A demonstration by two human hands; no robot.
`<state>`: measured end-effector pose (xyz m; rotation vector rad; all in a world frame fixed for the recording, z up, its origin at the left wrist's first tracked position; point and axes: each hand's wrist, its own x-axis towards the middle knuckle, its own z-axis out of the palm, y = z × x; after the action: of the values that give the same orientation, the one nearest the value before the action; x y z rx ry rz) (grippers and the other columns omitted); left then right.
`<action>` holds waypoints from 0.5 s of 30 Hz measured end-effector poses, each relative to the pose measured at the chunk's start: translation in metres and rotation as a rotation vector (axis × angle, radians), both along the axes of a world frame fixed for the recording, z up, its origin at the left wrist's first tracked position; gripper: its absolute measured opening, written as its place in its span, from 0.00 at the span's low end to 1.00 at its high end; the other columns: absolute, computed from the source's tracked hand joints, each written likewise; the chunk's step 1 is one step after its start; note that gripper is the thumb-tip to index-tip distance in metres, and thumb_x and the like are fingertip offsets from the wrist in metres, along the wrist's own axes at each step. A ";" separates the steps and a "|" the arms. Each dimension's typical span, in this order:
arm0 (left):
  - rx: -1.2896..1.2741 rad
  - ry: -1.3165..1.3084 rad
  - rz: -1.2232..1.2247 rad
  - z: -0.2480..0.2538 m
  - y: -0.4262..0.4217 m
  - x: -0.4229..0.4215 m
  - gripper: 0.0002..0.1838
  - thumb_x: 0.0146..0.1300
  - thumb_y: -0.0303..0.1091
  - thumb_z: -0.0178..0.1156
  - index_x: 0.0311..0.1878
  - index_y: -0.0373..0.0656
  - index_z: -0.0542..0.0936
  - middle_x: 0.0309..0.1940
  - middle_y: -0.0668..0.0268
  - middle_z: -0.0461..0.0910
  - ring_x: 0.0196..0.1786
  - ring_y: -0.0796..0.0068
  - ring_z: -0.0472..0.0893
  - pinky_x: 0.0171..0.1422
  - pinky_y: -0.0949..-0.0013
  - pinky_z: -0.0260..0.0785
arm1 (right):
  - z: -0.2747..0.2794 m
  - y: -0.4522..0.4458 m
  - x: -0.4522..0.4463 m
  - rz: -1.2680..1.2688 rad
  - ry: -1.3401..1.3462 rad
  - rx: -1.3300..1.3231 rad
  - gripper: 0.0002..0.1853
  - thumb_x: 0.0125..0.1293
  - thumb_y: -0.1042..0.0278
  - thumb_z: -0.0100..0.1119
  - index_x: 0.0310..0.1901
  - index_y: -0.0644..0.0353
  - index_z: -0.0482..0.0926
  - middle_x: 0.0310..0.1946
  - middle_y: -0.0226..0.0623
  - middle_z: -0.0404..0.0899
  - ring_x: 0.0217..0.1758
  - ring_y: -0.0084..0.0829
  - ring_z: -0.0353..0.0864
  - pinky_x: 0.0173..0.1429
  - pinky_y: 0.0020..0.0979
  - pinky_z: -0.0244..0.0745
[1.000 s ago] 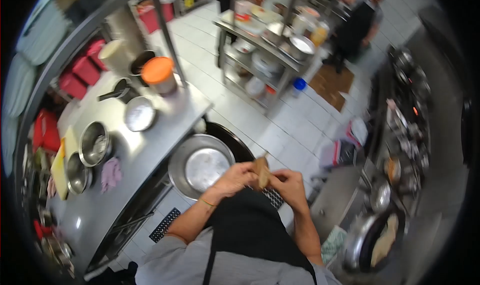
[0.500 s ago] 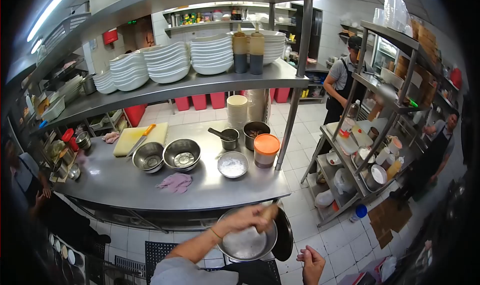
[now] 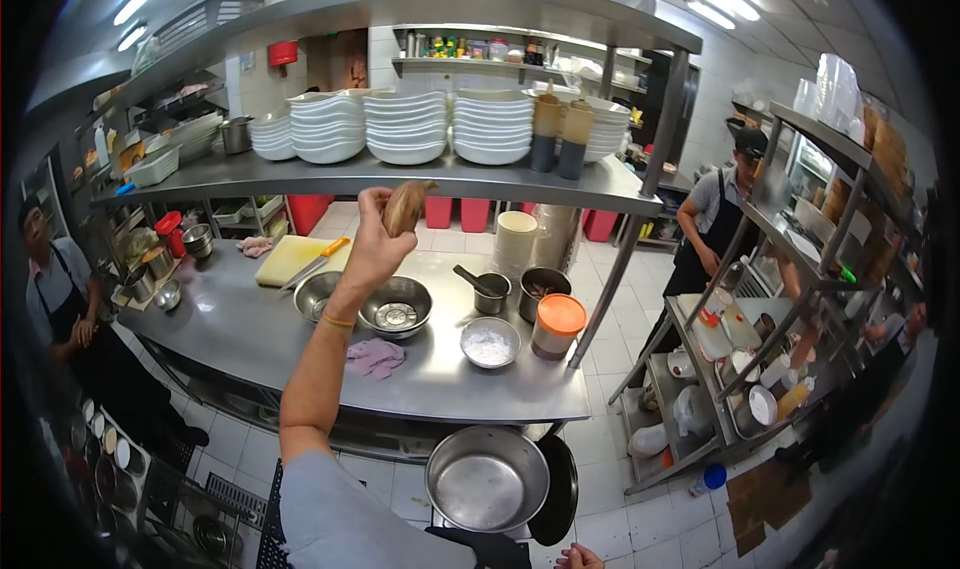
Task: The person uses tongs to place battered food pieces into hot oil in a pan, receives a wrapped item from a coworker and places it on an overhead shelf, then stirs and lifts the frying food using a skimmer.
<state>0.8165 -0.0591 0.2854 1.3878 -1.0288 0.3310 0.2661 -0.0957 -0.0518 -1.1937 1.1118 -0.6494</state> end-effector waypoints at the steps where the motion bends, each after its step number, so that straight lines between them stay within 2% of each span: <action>1: -0.008 0.001 0.018 0.004 0.005 0.012 0.31 0.48 0.22 0.58 0.56 0.36 0.58 0.47 0.56 0.67 0.52 0.67 0.71 0.59 0.68 0.66 | -0.008 -0.001 -0.002 0.003 0.030 0.014 0.18 0.69 0.68 0.52 0.54 0.72 0.75 0.39 0.47 0.82 0.34 0.31 0.81 0.37 0.30 0.80; 3: -0.031 -0.085 0.091 0.007 0.011 0.037 0.28 0.47 0.23 0.60 0.56 0.33 0.67 0.48 0.56 0.68 0.51 0.65 0.73 0.59 0.68 0.66 | -0.018 -0.005 -0.004 0.019 0.061 0.020 0.18 0.70 0.68 0.52 0.55 0.71 0.75 0.40 0.47 0.82 0.34 0.32 0.82 0.36 0.31 0.80; 4: -0.036 -0.085 0.101 0.012 0.018 0.041 0.28 0.47 0.23 0.60 0.56 0.33 0.67 0.48 0.56 0.68 0.51 0.65 0.73 0.59 0.68 0.66 | -0.022 -0.007 -0.005 0.013 0.066 0.035 0.18 0.70 0.67 0.52 0.55 0.71 0.75 0.40 0.47 0.82 0.34 0.32 0.82 0.36 0.31 0.80; 6: -0.091 -0.181 0.325 0.022 0.027 0.045 0.28 0.47 0.25 0.61 0.56 0.33 0.73 0.49 0.56 0.70 0.52 0.64 0.73 0.59 0.68 0.67 | -0.028 -0.007 -0.006 -0.010 0.074 0.069 0.17 0.70 0.67 0.52 0.54 0.70 0.75 0.39 0.47 0.82 0.33 0.32 0.82 0.35 0.30 0.80; 8: -0.127 -0.186 0.322 0.032 0.037 0.056 0.28 0.51 0.27 0.62 0.58 0.33 0.73 0.47 0.56 0.71 0.51 0.64 0.74 0.59 0.68 0.67 | -0.034 -0.011 -0.004 -0.007 0.086 0.067 0.17 0.70 0.67 0.52 0.54 0.70 0.76 0.39 0.46 0.82 0.33 0.32 0.82 0.35 0.30 0.80; 11: -0.260 -0.201 0.441 0.056 0.054 0.071 0.24 0.58 0.30 0.63 0.58 0.32 0.72 0.49 0.53 0.74 0.52 0.63 0.76 0.58 0.65 0.67 | -0.028 -0.017 0.006 0.035 0.115 0.047 0.17 0.69 0.66 0.53 0.53 0.70 0.77 0.38 0.45 0.82 0.32 0.31 0.81 0.34 0.30 0.80; 15: -0.351 -0.264 0.609 0.100 0.076 0.111 0.24 0.58 0.32 0.64 0.56 0.32 0.74 0.47 0.52 0.78 0.50 0.62 0.78 0.56 0.64 0.69 | -0.027 -0.019 0.023 0.104 0.089 0.006 0.16 0.69 0.65 0.54 0.51 0.69 0.78 0.35 0.41 0.82 0.30 0.27 0.79 0.32 0.28 0.77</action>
<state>0.9274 0.0164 0.3858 1.3267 -0.6868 1.1145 0.2887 -0.1144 -0.0787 -1.2769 1.1169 -0.5178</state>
